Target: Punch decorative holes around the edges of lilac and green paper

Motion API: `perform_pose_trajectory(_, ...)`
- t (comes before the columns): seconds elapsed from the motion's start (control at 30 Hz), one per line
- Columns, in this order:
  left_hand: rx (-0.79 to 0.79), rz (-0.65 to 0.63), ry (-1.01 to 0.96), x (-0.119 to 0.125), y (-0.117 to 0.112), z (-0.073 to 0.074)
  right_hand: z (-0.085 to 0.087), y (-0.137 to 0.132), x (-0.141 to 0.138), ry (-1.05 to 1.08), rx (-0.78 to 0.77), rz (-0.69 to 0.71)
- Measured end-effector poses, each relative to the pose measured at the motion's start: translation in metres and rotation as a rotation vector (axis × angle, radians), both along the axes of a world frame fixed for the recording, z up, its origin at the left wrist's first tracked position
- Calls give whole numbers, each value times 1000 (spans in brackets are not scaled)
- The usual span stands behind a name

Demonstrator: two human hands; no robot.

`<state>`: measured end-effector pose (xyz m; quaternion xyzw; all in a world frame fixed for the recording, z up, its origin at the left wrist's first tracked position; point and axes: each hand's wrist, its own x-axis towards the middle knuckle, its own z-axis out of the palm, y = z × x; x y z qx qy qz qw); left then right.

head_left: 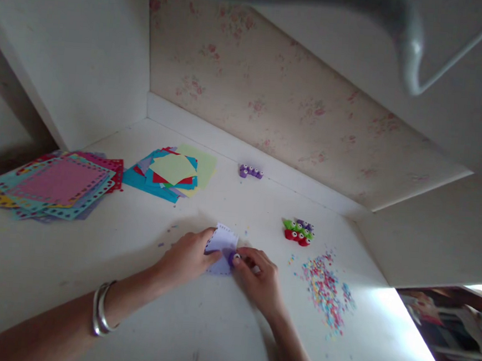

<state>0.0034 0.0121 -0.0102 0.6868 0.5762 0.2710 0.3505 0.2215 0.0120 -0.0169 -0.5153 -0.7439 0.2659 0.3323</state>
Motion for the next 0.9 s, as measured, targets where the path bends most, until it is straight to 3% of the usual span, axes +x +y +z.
perform_pose_trajectory(0.17,208,13,123,7,-8,-5,1,7,-5,15,-2,5)
perform_pose_trajectory(0.37,469,113,243,2,-13,4,4,10,-8,5,-12,65)
perform_pose_trajectory(0.57,391,-95,306,2,-18,-5,8,8,-10,11,-34,87)
perform_pose_trajectory(0.9,362,-100,245,2,-17,-12,11,4,-10,1,-43,141)
